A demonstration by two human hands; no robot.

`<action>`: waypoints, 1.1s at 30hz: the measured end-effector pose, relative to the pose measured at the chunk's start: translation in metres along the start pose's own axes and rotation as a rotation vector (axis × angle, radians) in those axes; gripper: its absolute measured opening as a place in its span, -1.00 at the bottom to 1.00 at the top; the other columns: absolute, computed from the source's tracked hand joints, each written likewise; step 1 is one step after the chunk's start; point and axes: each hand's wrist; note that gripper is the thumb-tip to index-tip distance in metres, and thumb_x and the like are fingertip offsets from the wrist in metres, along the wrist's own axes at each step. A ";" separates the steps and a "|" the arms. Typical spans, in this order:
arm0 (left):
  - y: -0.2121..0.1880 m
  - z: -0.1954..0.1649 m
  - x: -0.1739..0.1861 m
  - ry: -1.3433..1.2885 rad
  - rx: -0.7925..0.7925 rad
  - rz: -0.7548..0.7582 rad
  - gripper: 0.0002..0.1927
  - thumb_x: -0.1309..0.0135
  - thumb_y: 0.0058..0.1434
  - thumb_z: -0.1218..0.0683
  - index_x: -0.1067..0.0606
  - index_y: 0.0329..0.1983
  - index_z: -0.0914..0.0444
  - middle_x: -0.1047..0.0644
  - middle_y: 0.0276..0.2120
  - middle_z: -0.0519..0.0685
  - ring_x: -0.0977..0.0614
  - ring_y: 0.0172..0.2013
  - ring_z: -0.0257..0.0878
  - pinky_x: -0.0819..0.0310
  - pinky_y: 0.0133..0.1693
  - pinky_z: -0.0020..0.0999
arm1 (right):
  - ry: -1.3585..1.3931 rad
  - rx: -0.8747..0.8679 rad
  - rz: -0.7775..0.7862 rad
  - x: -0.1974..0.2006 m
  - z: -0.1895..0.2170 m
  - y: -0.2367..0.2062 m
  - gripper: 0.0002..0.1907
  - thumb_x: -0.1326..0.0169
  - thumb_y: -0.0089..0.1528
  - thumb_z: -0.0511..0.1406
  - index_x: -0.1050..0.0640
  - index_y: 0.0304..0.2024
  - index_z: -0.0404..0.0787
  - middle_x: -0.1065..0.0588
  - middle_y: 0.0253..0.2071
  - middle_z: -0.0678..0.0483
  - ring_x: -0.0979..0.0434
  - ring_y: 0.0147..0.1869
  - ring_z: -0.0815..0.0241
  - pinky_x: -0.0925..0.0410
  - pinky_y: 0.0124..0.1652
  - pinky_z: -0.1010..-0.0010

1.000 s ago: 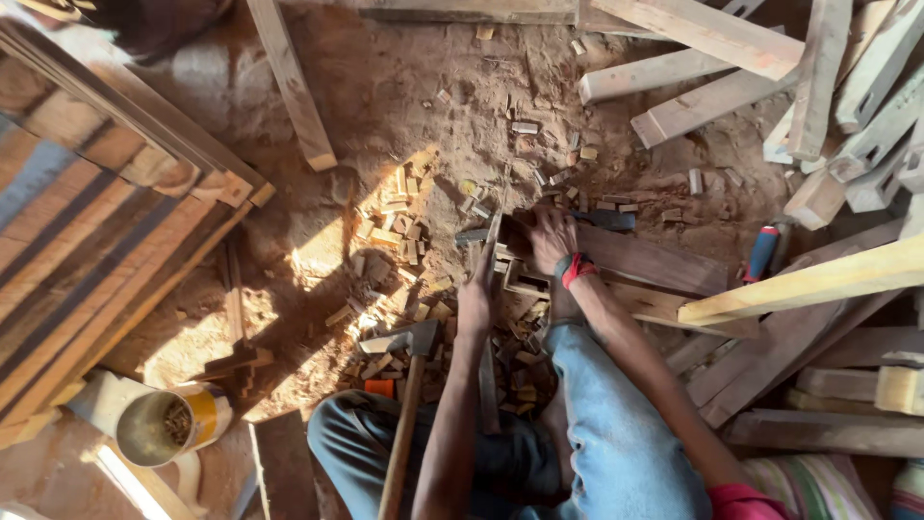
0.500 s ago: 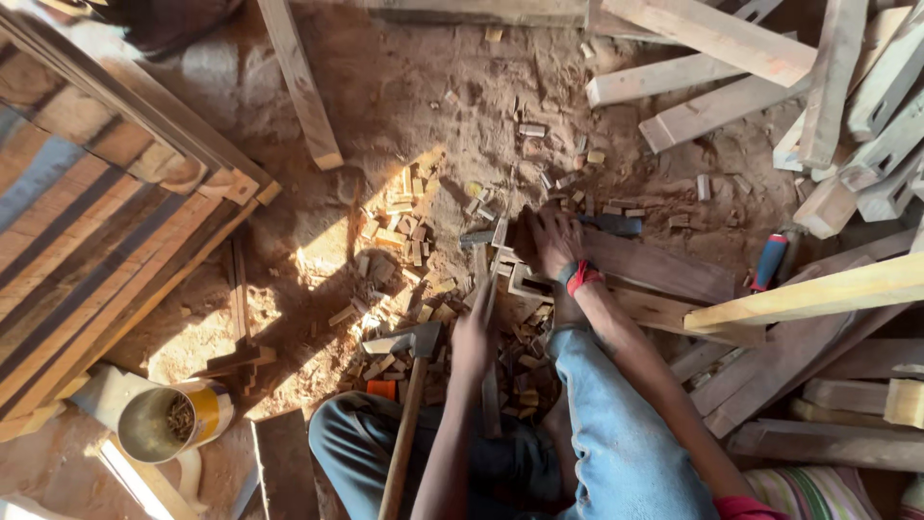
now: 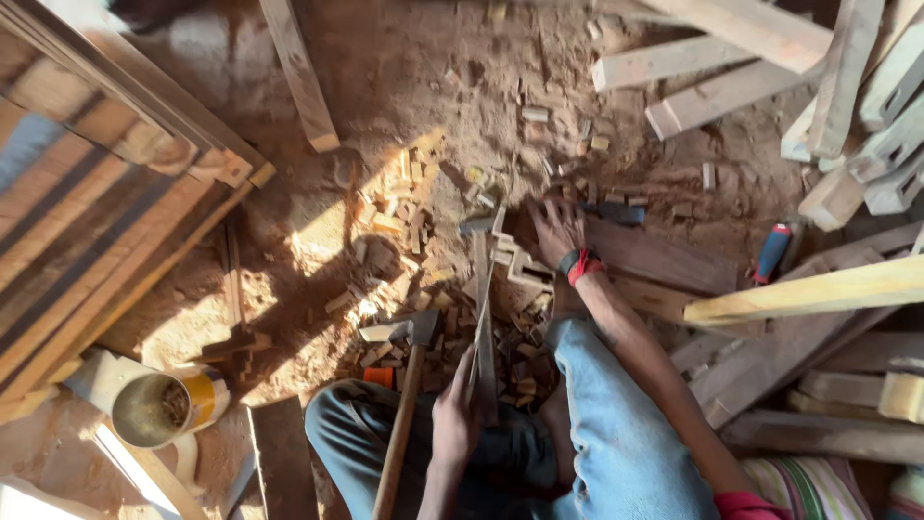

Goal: The person sits on the floor and uses a hand saw to cut a wooden plank into smaller pieces. They repeatedly position the wood, saw through it, and set the cut pieces aside.

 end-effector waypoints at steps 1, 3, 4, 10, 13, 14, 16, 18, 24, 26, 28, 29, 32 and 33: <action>0.029 -0.003 -0.007 0.014 0.077 0.041 -0.23 -0.08 0.20 0.24 -0.19 0.50 0.09 -0.67 -0.33 0.23 -0.74 -0.48 -0.05 -0.72 -0.33 -0.19 | -0.058 -0.022 0.064 0.001 0.000 0.001 0.02 -0.33 0.07 -0.08 -0.12 0.50 0.03 -0.17 0.35 -0.16 -0.14 0.36 -0.32 -0.18 0.14 -0.28; 0.103 -0.011 -0.027 0.147 -0.046 0.005 -0.19 -0.04 0.25 0.28 -0.18 0.58 0.06 -0.60 -0.51 0.21 -0.57 -0.61 -0.13 -0.57 -0.49 -0.22 | -0.178 -0.068 0.211 0.003 0.002 0.003 0.12 -0.30 -0.01 -0.23 -0.08 0.56 0.03 -0.16 0.39 -0.17 -0.15 0.41 -0.25 -0.22 0.18 -0.14; 0.141 -0.016 -0.038 0.179 -0.116 -0.014 -0.33 -0.02 0.43 0.22 -0.15 0.56 0.06 -0.56 -0.58 0.10 -0.40 -0.70 -0.25 -0.39 -0.64 -0.29 | -0.182 -0.069 0.202 0.006 0.004 0.005 0.13 -0.30 -0.03 -0.22 -0.08 0.55 0.04 -0.14 0.40 -0.18 -0.16 0.42 -0.25 -0.22 0.19 -0.14; 0.150 -0.034 -0.038 0.093 -0.205 -0.060 -0.30 0.10 0.34 0.29 -0.13 0.55 0.09 -0.57 -0.41 0.02 -0.43 -0.72 -0.29 -0.39 -0.71 -0.33 | -0.130 -0.134 0.294 0.018 0.011 0.006 0.14 -0.32 0.00 -0.09 -0.04 0.54 0.06 -0.10 0.40 -0.18 -0.12 0.43 -0.32 -0.18 0.20 -0.24; 0.025 -0.027 -0.005 0.020 0.200 0.061 -0.30 -0.02 0.28 0.21 -0.23 0.50 0.03 -0.56 -0.54 0.21 -0.63 -0.58 0.00 -0.53 -0.45 -0.12 | -0.036 -0.164 0.319 0.014 0.009 0.006 0.12 -0.31 0.07 0.01 -0.02 0.55 0.08 -0.10 0.40 -0.18 -0.12 0.45 -0.34 -0.18 0.22 -0.30; -0.004 -0.022 0.003 0.020 -0.122 -0.085 -0.26 0.06 0.30 0.28 -0.23 0.57 0.07 -0.58 -0.32 0.27 -0.66 -0.38 0.10 -0.60 -0.33 -0.14 | -0.062 -0.140 0.299 0.011 0.008 0.006 0.13 -0.31 0.08 0.01 -0.01 0.57 0.07 -0.10 0.41 -0.19 -0.11 0.44 -0.37 -0.17 0.23 -0.33; -0.038 -0.014 0.011 -0.009 -0.319 -0.165 -0.27 0.09 0.32 0.30 -0.23 0.58 0.11 -0.61 -0.16 0.31 -0.71 -0.27 0.14 -0.66 -0.30 -0.16 | -0.094 -0.101 0.248 0.003 0.004 0.005 0.11 -0.30 0.10 -0.01 -0.01 0.58 0.07 -0.09 0.42 -0.19 -0.10 0.41 -0.39 -0.14 0.22 -0.39; -0.015 -0.010 0.004 -0.051 -0.105 -0.062 -0.37 -0.02 0.32 0.19 -0.24 0.47 0.14 -0.63 -0.27 0.26 -0.74 -0.46 0.02 -0.66 -0.48 -0.18 | -0.109 -0.069 0.139 -0.004 0.002 0.006 0.03 -0.28 0.14 -0.04 -0.05 0.55 0.08 -0.10 0.43 -0.18 -0.11 0.40 -0.39 -0.12 0.19 -0.45; 0.194 -0.021 -0.054 0.175 -0.320 -0.081 -0.30 0.16 0.32 0.36 -0.16 0.53 0.17 -0.62 -0.16 0.19 -0.36 -0.75 -0.37 -0.34 -0.77 -0.54 | -0.232 -0.062 0.186 -0.003 0.001 0.003 0.20 -0.28 -0.04 -0.28 -0.04 0.62 0.04 -0.17 0.42 -0.18 -0.18 0.45 -0.24 -0.26 0.23 -0.14; 0.195 -0.027 -0.056 0.167 -0.297 -0.052 -0.39 0.12 0.42 0.32 -0.14 0.52 0.18 -0.62 -0.20 0.16 -0.35 -0.77 -0.36 -0.32 -0.80 -0.52 | -0.166 -0.073 0.200 0.003 0.002 0.003 0.12 -0.25 -0.04 -0.29 -0.06 0.54 0.00 -0.17 0.40 -0.16 -0.18 0.43 -0.30 -0.27 0.17 -0.16; 0.146 -0.028 -0.041 0.134 -0.316 -0.099 -0.33 0.04 0.37 0.27 -0.14 0.53 0.14 -0.60 -0.37 0.04 -0.38 -0.71 -0.38 -0.32 -0.73 -0.51 | -0.098 -0.101 0.216 0.001 0.000 0.004 0.06 -0.24 -0.01 -0.29 -0.07 0.51 0.01 -0.17 0.38 -0.16 -0.18 0.41 -0.33 -0.28 0.13 -0.20; 0.101 -0.026 -0.029 0.200 0.005 0.050 -0.33 0.08 0.41 0.26 -0.14 0.58 0.13 -0.57 -0.52 0.06 -0.45 -0.67 -0.30 -0.42 -0.65 -0.40 | -0.060 -0.130 0.249 -0.001 0.000 0.005 0.04 -0.23 0.02 -0.28 -0.07 0.51 0.04 -0.16 0.37 -0.17 -0.18 0.41 -0.33 -0.28 0.11 -0.23; -0.019 -0.015 0.005 0.226 -0.459 -0.211 -0.26 -0.01 0.21 0.31 -0.25 0.50 0.19 -0.62 -0.03 0.37 -0.67 -0.37 0.03 -0.62 -0.40 -0.25 | -0.137 -0.102 0.221 -0.008 -0.002 0.005 0.11 -0.22 -0.03 -0.33 -0.05 0.54 0.05 -0.12 0.39 -0.20 -0.21 0.35 -0.34 -0.25 0.10 -0.27; -0.043 -0.010 0.013 0.125 -0.436 -0.238 -0.21 -0.01 0.25 0.35 -0.23 0.57 0.17 -0.61 -0.11 0.34 -0.69 -0.25 0.16 -0.67 -0.30 -0.21 | -0.195 -0.071 0.182 -0.011 -0.002 0.005 0.15 -0.22 -0.06 -0.35 -0.04 0.55 0.04 -0.10 0.40 -0.20 -0.22 0.32 -0.34 -0.24 0.10 -0.27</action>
Point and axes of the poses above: each hand's wrist, its own y-axis towards the middle knuckle, its own x-axis out of the back of the hand, z = x × y
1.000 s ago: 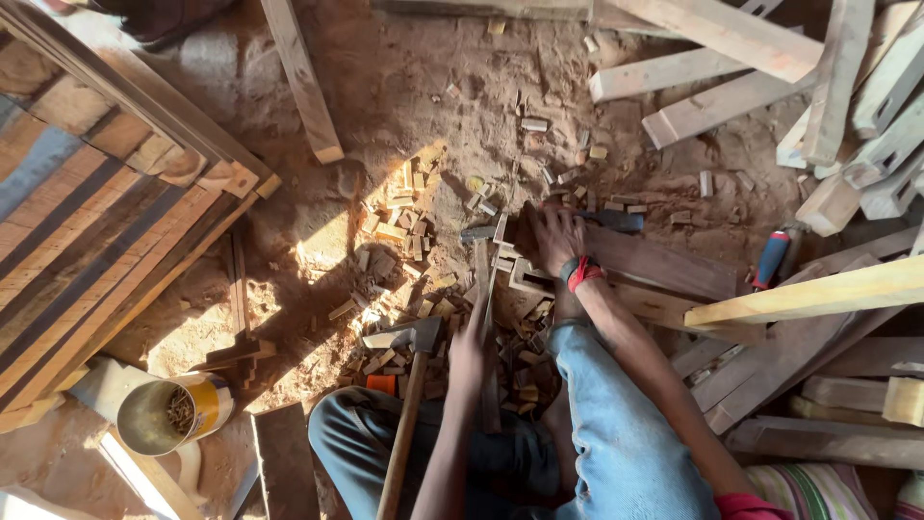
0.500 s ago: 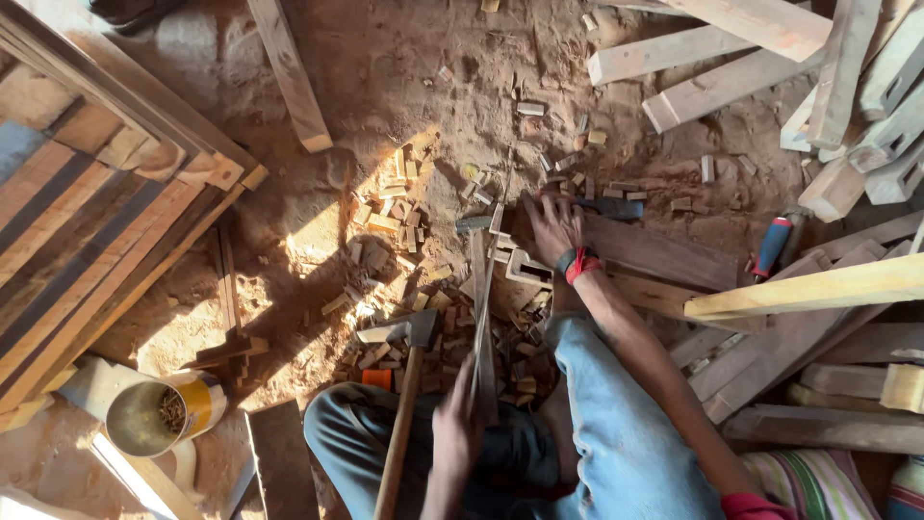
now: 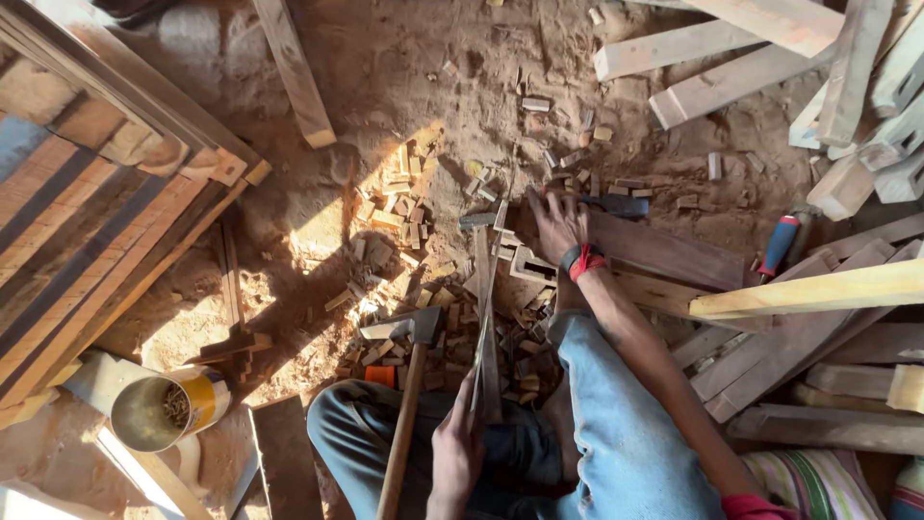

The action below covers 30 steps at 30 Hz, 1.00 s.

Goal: The person sits on the floor and uses a hand saw to cut a wooden plank into smaller pieces. They repeatedly position the wood, saw through it, and set the cut pieces aside.

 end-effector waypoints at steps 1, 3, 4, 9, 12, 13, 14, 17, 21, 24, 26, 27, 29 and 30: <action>-0.007 0.003 0.004 -0.038 0.160 0.090 -0.23 0.00 0.23 0.34 -0.22 0.55 0.18 -0.63 -0.15 0.31 -0.71 -0.33 0.08 -0.68 -0.34 -0.21 | 0.038 0.011 -0.043 -0.002 0.000 -0.001 0.12 -0.24 -0.04 -0.31 -0.06 0.54 0.03 -0.10 0.40 -0.19 -0.21 0.32 -0.34 -0.22 0.10 -0.31; 0.016 0.017 -0.010 -0.118 0.463 0.269 -0.27 0.03 0.21 0.33 -0.22 0.49 0.19 -0.65 -0.23 0.26 -0.73 -0.49 -0.06 -0.70 -0.41 -0.19 | 0.111 0.029 -0.144 -0.004 0.000 -0.003 0.05 -0.27 0.01 -0.24 -0.10 0.51 0.03 -0.11 0.40 -0.17 -0.19 0.31 -0.33 -0.19 0.10 -0.39; 0.040 0.026 -0.025 -0.078 0.391 0.259 -0.26 -0.05 0.21 0.29 -0.23 0.49 0.20 -0.61 -0.38 0.23 -0.66 -0.55 -0.09 -0.62 -0.46 -0.21 | 0.093 0.026 -0.075 -0.003 0.000 -0.003 0.06 -0.26 0.02 -0.24 -0.11 0.53 0.01 -0.12 0.39 -0.18 -0.18 0.36 -0.32 -0.21 0.14 -0.30; 0.206 0.072 -0.122 0.018 0.126 0.172 -0.40 0.10 0.42 0.28 -0.17 0.52 0.17 -0.57 -0.22 0.21 -0.38 -0.73 -0.35 -0.35 -0.77 -0.53 | -0.072 -0.001 0.070 0.014 0.002 -0.006 0.07 -0.30 -0.12 -0.19 -0.21 0.46 0.04 -0.10 0.43 -0.18 -0.07 0.47 -0.25 -0.19 0.25 -0.13; 0.192 0.061 -0.114 -0.035 0.145 0.156 -0.33 0.01 0.33 0.22 -0.16 0.52 0.15 -0.59 -0.23 0.18 -0.42 -0.70 -0.36 -0.38 -0.74 -0.52 | 0.086 -0.015 0.060 0.021 0.004 -0.005 0.03 -0.27 -0.02 -0.19 -0.18 0.48 -0.01 -0.10 0.42 -0.18 -0.09 0.42 -0.31 -0.22 0.13 -0.20; 0.166 0.053 -0.099 -0.085 0.194 0.176 -0.27 -0.01 0.27 0.20 -0.14 0.52 0.14 -0.61 -0.31 0.09 -0.43 -0.69 -0.37 -0.39 -0.71 -0.50 | 0.127 -0.035 0.070 0.021 0.005 -0.004 0.00 -0.26 0.05 -0.09 -0.15 0.50 0.00 -0.11 0.39 -0.19 -0.10 0.41 -0.31 -0.21 0.15 -0.23; 0.127 0.042 -0.076 0.003 0.401 0.305 -0.32 0.09 0.39 0.22 -0.14 0.58 0.10 -0.56 -0.55 0.10 -0.47 -0.66 -0.25 -0.40 -0.64 -0.34 | 0.170 -0.054 0.088 0.020 0.005 -0.003 -0.01 -0.26 0.13 0.02 -0.12 0.51 0.01 -0.13 0.36 -0.21 -0.10 0.41 -0.32 -0.21 0.17 -0.25; 0.019 0.015 -0.019 -0.046 0.278 0.152 -0.25 0.02 0.21 0.30 -0.22 0.51 0.11 -0.58 -0.40 0.28 -0.65 -0.46 0.08 -0.61 -0.42 -0.14 | -0.016 -0.026 0.080 0.012 0.005 0.001 0.11 -0.24 0.05 -0.17 0.00 0.57 0.07 -0.08 0.40 -0.21 -0.13 0.36 -0.27 -0.20 0.13 -0.29; 0.009 0.026 -0.013 -0.143 0.336 0.188 -0.26 0.03 0.22 0.32 -0.20 0.51 0.17 -0.63 -0.34 0.23 -0.72 -0.49 -0.04 -0.68 -0.44 -0.17 | -0.028 0.019 -0.063 0.005 0.004 0.003 0.18 -0.25 0.03 -0.28 0.05 0.61 0.06 -0.10 0.43 -0.20 -0.17 0.37 -0.26 -0.21 0.12 -0.30; 0.110 0.057 -0.071 0.040 0.418 0.350 -0.34 -0.02 0.39 0.17 -0.13 0.52 0.09 -0.54 -0.63 0.03 -0.46 -0.74 -0.25 -0.39 -0.71 -0.32 | 0.051 -0.024 0.208 0.009 0.005 -0.001 0.27 -0.30 -0.06 -0.27 0.09 0.60 0.03 -0.10 0.40 -0.23 -0.13 0.45 -0.25 -0.21 0.21 -0.16; 0.179 0.074 -0.112 -0.034 0.182 0.221 -0.36 0.06 0.42 0.24 -0.14 0.55 0.13 -0.51 -0.59 -0.02 -0.35 -0.73 -0.39 -0.29 -0.72 -0.53 | 0.022 -0.006 0.089 0.014 0.006 -0.003 0.25 -0.29 -0.04 -0.25 0.05 0.61 -0.01 -0.11 0.43 -0.24 -0.14 0.43 -0.25 -0.21 0.22 -0.17; 0.204 0.076 -0.122 -0.006 0.143 0.228 -0.40 0.12 0.46 0.26 -0.14 0.55 0.15 -0.52 -0.22 0.09 -0.33 -0.77 -0.37 -0.29 -0.77 -0.53 | 0.010 -0.001 0.034 0.016 0.007 -0.004 0.24 -0.28 -0.04 -0.24 0.04 0.62 -0.02 -0.12 0.44 -0.25 -0.15 0.42 -0.25 -0.22 0.22 -0.18; 0.204 0.074 -0.124 -0.001 0.063 0.173 -0.40 0.16 0.49 0.27 -0.12 0.57 0.17 -0.57 0.06 0.19 -0.36 -0.74 -0.35 -0.31 -0.75 -0.53 | 0.022 0.007 0.014 0.019 0.007 -0.004 0.17 -0.28 -0.08 -0.20 -0.03 0.53 -0.02 -0.13 0.41 -0.19 -0.13 0.42 -0.29 -0.22 0.20 -0.18; 0.192 0.067 -0.117 -0.018 0.001 0.099 -0.37 0.14 0.47 0.25 -0.11 0.59 0.16 -0.60 -0.03 0.18 -0.40 -0.68 -0.36 -0.33 -0.70 -0.54 | 0.025 0.015 -0.013 0.018 0.006 -0.003 0.14 -0.28 -0.10 -0.17 -0.07 0.49 -0.02 -0.14 0.39 -0.15 -0.12 0.41 -0.30 -0.21 0.19 -0.19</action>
Point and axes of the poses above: each hand's wrist, its own y-axis towards the middle knuckle, its own x-axis out of the back of the hand, z = x × y
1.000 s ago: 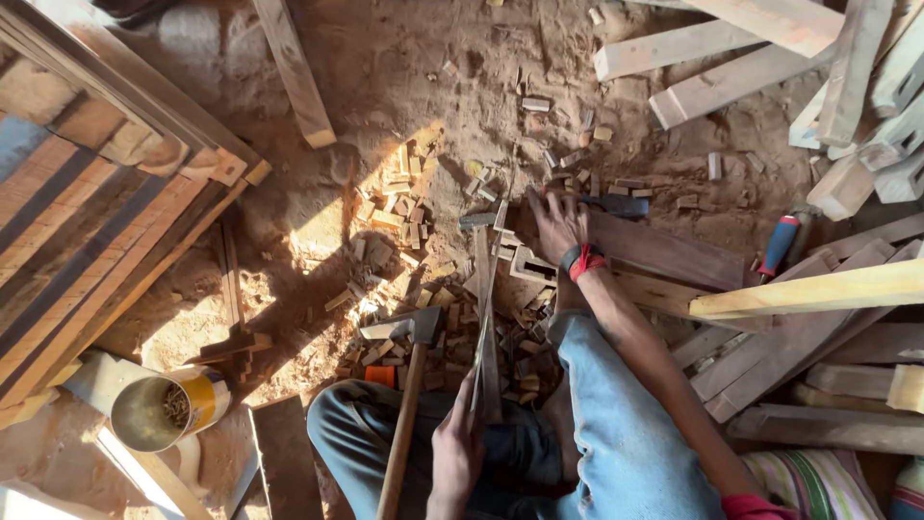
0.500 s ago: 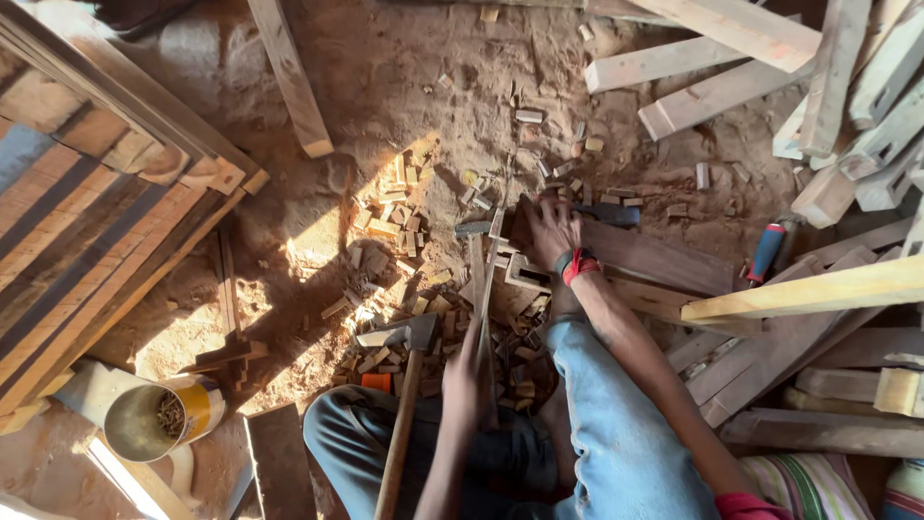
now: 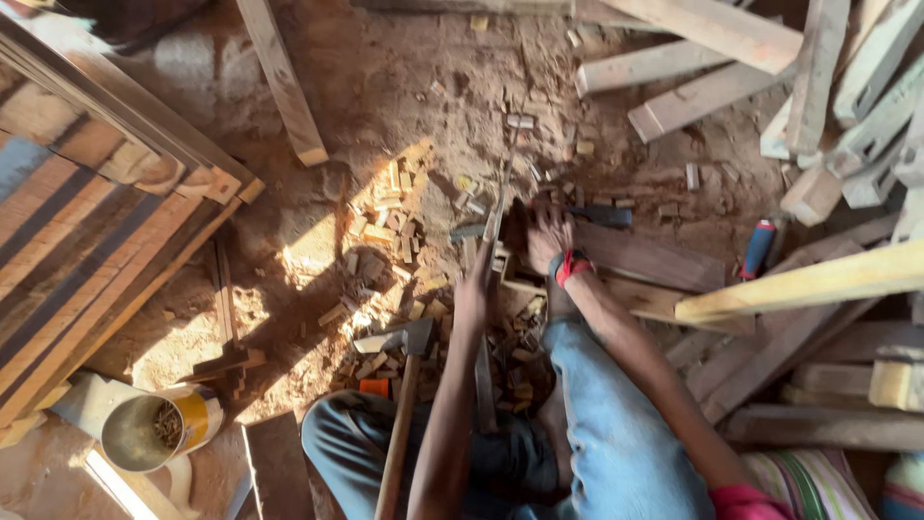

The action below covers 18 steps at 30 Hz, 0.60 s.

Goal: The person sits on the floor and uses a hand saw to cut a wooden plank into smaller pieces. They repeatedly position the wood, saw through it, and set the cut pieces aside.

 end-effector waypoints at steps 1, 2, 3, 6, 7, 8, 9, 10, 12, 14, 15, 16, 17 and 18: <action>-0.023 -0.009 0.012 -0.008 -0.064 -0.068 -0.34 0.12 0.45 0.23 -0.10 0.61 0.15 -0.64 -0.12 0.17 -0.44 -0.61 -0.37 -0.36 -0.64 -0.54 | 0.048 -0.020 0.031 -0.001 0.000 0.002 0.13 -0.29 -0.07 -0.10 -0.06 0.49 -0.06 -0.13 0.39 -0.19 -0.08 0.43 -0.36 -0.20 0.17 -0.27; -0.056 -0.021 0.028 -0.035 0.248 0.108 -0.35 0.10 0.46 0.20 -0.13 0.61 0.09 -0.64 -0.29 0.20 -0.50 -0.61 -0.29 -0.40 -0.58 -0.43 | 0.104 -0.045 0.079 -0.004 -0.002 0.002 0.14 -0.30 -0.04 -0.02 -0.06 0.48 -0.11 -0.13 0.38 -0.22 -0.04 0.45 -0.41 -0.18 0.14 -0.34; -0.087 -0.034 0.044 -0.062 0.564 0.292 -0.36 0.08 0.48 0.16 -0.16 0.61 0.04 -0.64 -0.47 0.23 -0.56 -0.61 -0.22 -0.45 -0.53 -0.31 | 0.159 -0.068 0.135 -0.008 -0.001 0.003 0.16 -0.31 0.00 0.05 -0.05 0.48 -0.16 -0.12 0.38 -0.25 -0.01 0.46 -0.46 -0.17 0.11 -0.42; -0.134 -0.057 0.064 -0.136 0.217 0.061 -0.28 -0.07 0.26 0.26 -0.23 0.52 0.18 -0.61 -0.10 0.30 -0.67 -0.17 0.11 -0.61 -0.20 -0.08 | 0.005 -0.002 0.175 -0.016 0.002 -0.004 -0.12 -0.15 0.14 -0.16 -0.20 0.50 -0.03 -0.17 0.45 -0.13 -0.13 0.48 -0.26 -0.30 0.00 -0.14; -0.140 -0.061 0.067 -0.174 0.155 0.018 -0.25 -0.03 0.22 0.27 -0.22 0.53 0.20 -0.61 -0.01 0.33 -0.68 -0.07 0.15 -0.60 -0.10 -0.04 | -0.134 0.010 0.020 -0.024 0.002 -0.007 -0.12 -0.14 0.14 -0.14 -0.18 0.51 0.03 -0.18 0.41 -0.15 -0.15 0.44 -0.26 -0.30 -0.02 -0.13; -0.139 -0.063 0.066 -0.204 0.075 -0.038 -0.21 0.00 0.18 0.29 -0.21 0.54 0.22 -0.61 0.08 0.36 -0.68 0.02 0.19 -0.59 0.00 0.00 | -0.273 0.022 -0.159 -0.026 0.004 -0.011 -0.11 -0.13 0.14 -0.13 -0.16 0.52 0.09 -0.20 0.38 -0.16 -0.16 0.40 -0.25 -0.30 -0.04 -0.13; -0.132 -0.062 0.063 -0.252 0.176 0.004 -0.22 -0.01 0.17 0.28 -0.21 0.52 0.21 -0.62 0.01 0.33 -0.70 -0.05 0.15 -0.61 -0.05 -0.03 | -0.380 0.035 -0.277 -0.026 0.006 -0.015 -0.10 -0.13 0.14 -0.11 -0.14 0.53 0.15 -0.21 0.34 -0.18 -0.17 0.36 -0.25 -0.29 -0.07 -0.12; -0.127 -0.062 0.060 -0.301 0.312 0.063 -0.22 -0.02 0.16 0.27 -0.21 0.51 0.19 -0.64 -0.05 0.30 -0.72 -0.12 0.12 -0.63 -0.11 -0.06 | -0.199 0.004 -0.172 -0.025 0.006 -0.018 -0.10 -0.13 0.15 -0.09 -0.15 0.53 0.10 -0.21 0.35 -0.18 -0.18 0.37 -0.26 -0.29 -0.02 -0.17; -0.114 -0.059 0.055 -0.294 0.403 0.089 -0.28 -0.04 0.21 0.23 -0.22 0.48 0.16 -0.65 -0.10 0.26 -0.75 -0.19 0.07 -0.67 -0.17 -0.11 | 0.137 -0.049 -0.068 -0.018 0.004 -0.018 -0.09 -0.14 0.16 -0.06 -0.16 0.53 0.02 -0.21 0.36 -0.19 -0.20 0.38 -0.30 -0.28 0.07 -0.26; -0.106 -0.055 0.054 -0.196 0.399 0.090 -0.39 -0.06 0.35 0.17 -0.23 0.46 0.14 -0.64 -0.06 0.26 -0.75 -0.19 0.06 -0.70 -0.18 -0.16 | 0.012 -0.035 -0.025 -0.006 -0.004 -0.008 0.09 -0.22 -0.02 0.02 -0.13 0.51 0.01 -0.17 0.39 -0.26 -0.18 0.45 -0.33 -0.21 0.17 -0.40; -0.105 -0.053 0.055 -0.220 0.383 0.090 -0.37 -0.04 0.33 0.18 -0.22 0.48 0.15 -0.64 -0.08 0.27 -0.75 -0.22 0.07 -0.69 -0.21 -0.15 | -0.052 -0.028 0.011 0.001 -0.009 0.000 0.18 -0.26 -0.11 0.06 -0.12 0.51 0.01 -0.15 0.40 -0.29 -0.17 0.49 -0.34 -0.17 0.22 -0.47; -0.104 -0.051 0.057 -0.244 0.363 0.094 -0.34 -0.02 0.31 0.19 -0.21 0.49 0.16 -0.65 -0.11 0.28 -0.75 -0.24 0.08 -0.69 -0.23 -0.13 | 0.120 -0.020 0.132 0.009 -0.016 0.009 0.07 -0.24 0.03 0.09 -0.13 0.49 -0.03 -0.17 0.39 -0.29 -0.21 0.43 -0.31 -0.21 0.20 -0.38; -0.104 -0.050 0.059 -0.268 0.334 0.096 -0.32 0.00 0.29 0.21 -0.20 0.51 0.17 -0.65 -0.13 0.29 -0.76 -0.27 0.09 -0.68 -0.25 -0.12 | 0.289 -0.011 0.244 0.016 -0.023 0.019 -0.02 -0.23 0.17 0.11 -0.13 0.48 -0.07 -0.20 0.37 -0.28 -0.25 0.38 -0.28 -0.25 0.18 -0.29; -0.104 -0.049 0.061 -0.289 0.426 0.133 -0.33 0.01 0.30 0.19 -0.20 0.50 0.14 -0.66 -0.17 0.28 -0.76 -0.30 0.08 -0.68 -0.27 -0.14 | 0.460 0.002 0.358 0.022 -0.028 0.028 -0.10 -0.21 0.31 0.13 -0.14 0.47 -0.11 -0.22 0.36 -0.28 -0.29 0.33 -0.25 -0.28 0.16 -0.20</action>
Point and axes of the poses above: each hand's wrist, its own y-axis towards the middle knuckle, its own x-axis out of the back of the hand, z = x × y
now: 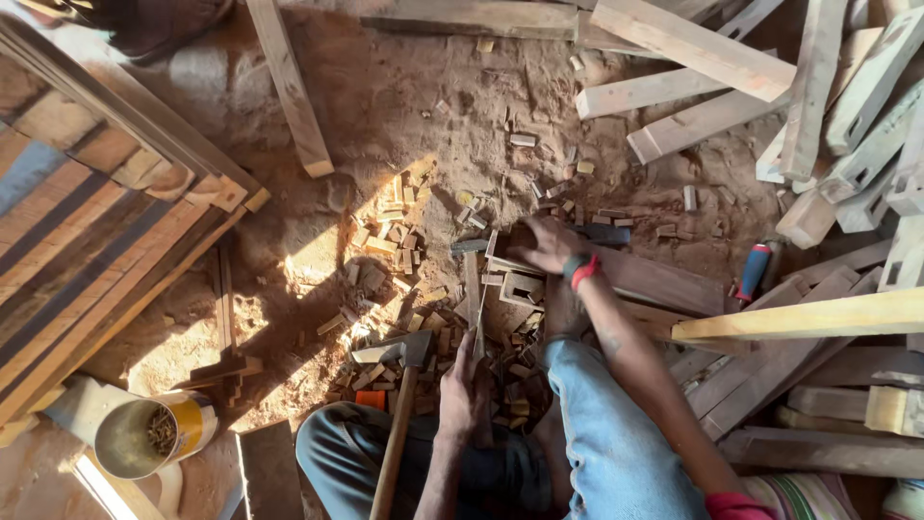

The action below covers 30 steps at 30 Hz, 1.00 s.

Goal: The person sits on the floor and uses a hand saw to cut a wooden plank into smaller pieces. They repeatedly position the wood, saw through it, and set the cut pieces aside.

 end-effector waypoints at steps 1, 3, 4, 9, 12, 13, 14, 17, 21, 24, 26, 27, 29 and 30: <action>0.000 0.000 0.002 -0.020 0.102 0.033 -0.34 0.01 0.31 0.17 -0.20 0.50 0.12 -0.67 -0.21 0.26 -0.77 -0.34 0.07 -0.68 -0.30 -0.15 | -0.026 -0.026 0.047 0.008 -0.001 0.004 -0.11 -0.19 0.28 0.07 -0.16 0.49 -0.12 -0.31 0.29 -0.25 -0.39 0.24 -0.19 -0.37 0.11 -0.10; 0.000 -0.002 0.005 0.003 0.143 0.048 -0.34 -0.02 0.30 0.16 -0.20 0.49 0.11 -0.66 -0.24 0.27 -0.76 -0.34 0.09 -0.68 -0.30 -0.14 | -0.078 -0.083 0.134 0.021 0.001 0.006 -0.12 -0.18 0.22 -0.05 -0.20 0.52 -0.12 -0.50 0.16 -0.18 -0.59 0.07 -0.06 -0.53 0.00 0.11; -0.001 -0.004 0.006 0.048 0.075 0.021 -0.33 -0.04 0.29 0.17 -0.20 0.48 0.13 -0.65 -0.23 0.29 -0.75 -0.30 0.12 -0.67 -0.29 -0.13 | -0.111 -0.090 0.092 0.021 0.001 0.006 -0.14 -0.16 0.19 -0.13 -0.21 0.52 -0.07 -0.49 0.15 -0.14 -0.61 0.01 -0.05 -0.56 -0.07 0.12; -0.026 -0.022 0.016 0.012 -0.081 -0.019 -0.36 -0.02 0.28 0.22 -0.22 0.45 0.16 -0.65 -0.18 0.29 -0.76 -0.24 0.12 -0.67 -0.25 -0.12 | -0.295 0.137 -0.384 -0.002 0.013 -0.013 -0.24 -0.33 0.03 -0.13 -0.37 0.23 -0.14 -0.51 0.07 -0.05 -0.58 0.06 -0.03 -0.50 -0.06 0.15; -0.044 -0.031 0.024 0.084 -0.050 -0.025 -0.36 -0.06 0.28 0.21 -0.26 0.44 0.15 -0.64 -0.17 0.30 -0.74 -0.21 0.16 -0.65 -0.26 -0.10 | -0.279 0.029 -0.289 -0.019 0.020 -0.021 -0.10 -0.35 0.01 -0.15 -0.24 0.30 -0.24 -0.45 0.11 -0.19 -0.59 -0.11 -0.10 -0.44 -0.30 0.03; -0.046 -0.032 0.026 0.101 -0.040 -0.017 -0.35 -0.07 0.27 0.20 -0.26 0.44 0.14 -0.64 -0.18 0.30 -0.74 -0.21 0.15 -0.65 -0.25 -0.10 | -0.305 0.045 -0.356 -0.023 0.021 -0.023 -0.09 -0.33 -0.02 -0.20 -0.24 0.33 -0.19 -0.47 0.07 -0.17 -0.59 -0.13 -0.08 -0.44 -0.29 0.03; -0.047 -0.034 0.027 0.117 -0.035 -0.008 -0.34 -0.08 0.25 0.19 -0.27 0.45 0.14 -0.63 -0.18 0.29 -0.74 -0.22 0.15 -0.64 -0.25 -0.09 | -0.334 0.059 -0.428 -0.026 0.021 -0.025 -0.07 -0.30 -0.05 -0.25 -0.23 0.35 -0.13 -0.49 0.03 -0.14 -0.59 -0.15 -0.06 -0.44 -0.29 0.02; -0.042 -0.034 0.030 0.069 0.206 0.082 -0.38 -0.04 0.31 0.12 -0.24 0.46 0.06 -0.66 -0.20 0.27 -0.78 -0.22 0.07 -0.68 -0.22 -0.12 | -0.351 0.093 -0.473 -0.028 0.017 -0.031 -0.22 -0.19 0.09 -0.32 -0.25 0.35 0.03 -0.52 -0.01 -0.03 -0.59 -0.12 -0.04 -0.44 -0.27 0.02; -0.034 -0.029 0.034 0.037 -0.075 0.057 -0.35 -0.05 0.33 0.14 -0.19 0.48 0.19 -0.57 0.06 0.34 -0.67 0.01 0.20 -0.59 0.03 0.03 | -0.324 0.223 -0.418 -0.023 0.012 -0.043 -0.34 -0.09 0.24 -0.35 -0.29 0.39 0.07 -0.51 -0.05 0.04 -0.58 -0.01 -0.04 -0.47 -0.16 0.10; -0.036 -0.023 0.041 0.049 -0.154 0.108 -0.33 -0.03 0.34 0.15 -0.13 0.50 0.24 -0.47 0.21 0.35 -0.57 0.13 0.27 -0.44 0.14 0.16 | -0.157 0.350 -0.522 -0.021 0.013 -0.045 -0.38 -0.08 0.20 -0.35 -0.42 0.31 0.19 -0.53 -0.02 0.05 -0.58 -0.10 -0.01 -0.46 -0.21 0.14; -0.037 -0.018 0.046 0.026 -0.239 0.134 -0.37 0.05 0.38 0.19 -0.14 0.51 0.26 -0.44 0.29 0.36 -0.51 0.22 0.32 -0.39 0.16 0.20 | -0.179 0.376 -0.590 -0.022 0.015 -0.041 -0.46 -0.09 0.21 -0.31 -0.48 0.26 0.17 -0.55 -0.04 0.05 -0.59 -0.17 0.02 -0.47 -0.29 0.19; -0.037 -0.016 0.047 0.015 -0.188 0.121 -0.38 0.04 0.38 0.17 -0.15 0.51 0.23 -0.46 0.26 0.32 -0.55 0.19 0.27 -0.44 0.13 0.15 | -0.195 0.392 -0.622 -0.023 0.016 -0.039 -0.50 -0.09 0.22 -0.29 -0.51 0.23 0.17 -0.55 -0.05 0.05 -0.59 -0.21 0.03 -0.47 -0.33 0.21; -0.031 -0.010 0.046 -0.004 -0.087 0.104 -0.39 0.02 0.38 0.13 -0.17 0.49 0.18 -0.52 0.20 0.25 -0.61 0.14 0.18 -0.52 0.07 0.04 | -0.160 0.294 -0.517 -0.025 0.016 -0.034 -0.61 -0.08 0.32 -0.21 -0.50 0.21 0.22 -0.57 -0.07 0.09 -0.58 -0.33 0.12 -0.44 -0.47 0.25; -0.026 -0.008 0.044 0.020 -0.167 0.079 -0.39 0.01 0.38 0.15 -0.19 0.50 0.19 -0.54 0.17 0.28 -0.64 0.09 0.18 -0.57 0.05 0.04 | -0.142 0.244 -0.467 -0.026 0.016 -0.032 -0.66 -0.07 0.37 -0.17 -0.49 0.21 0.25 -0.58 -0.08 0.11 -0.57 -0.39 0.17 -0.42 -0.53 0.27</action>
Point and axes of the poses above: each hand's wrist, its own y-axis towards the middle knuckle, its own x-axis out of the back of the hand, z = x × y
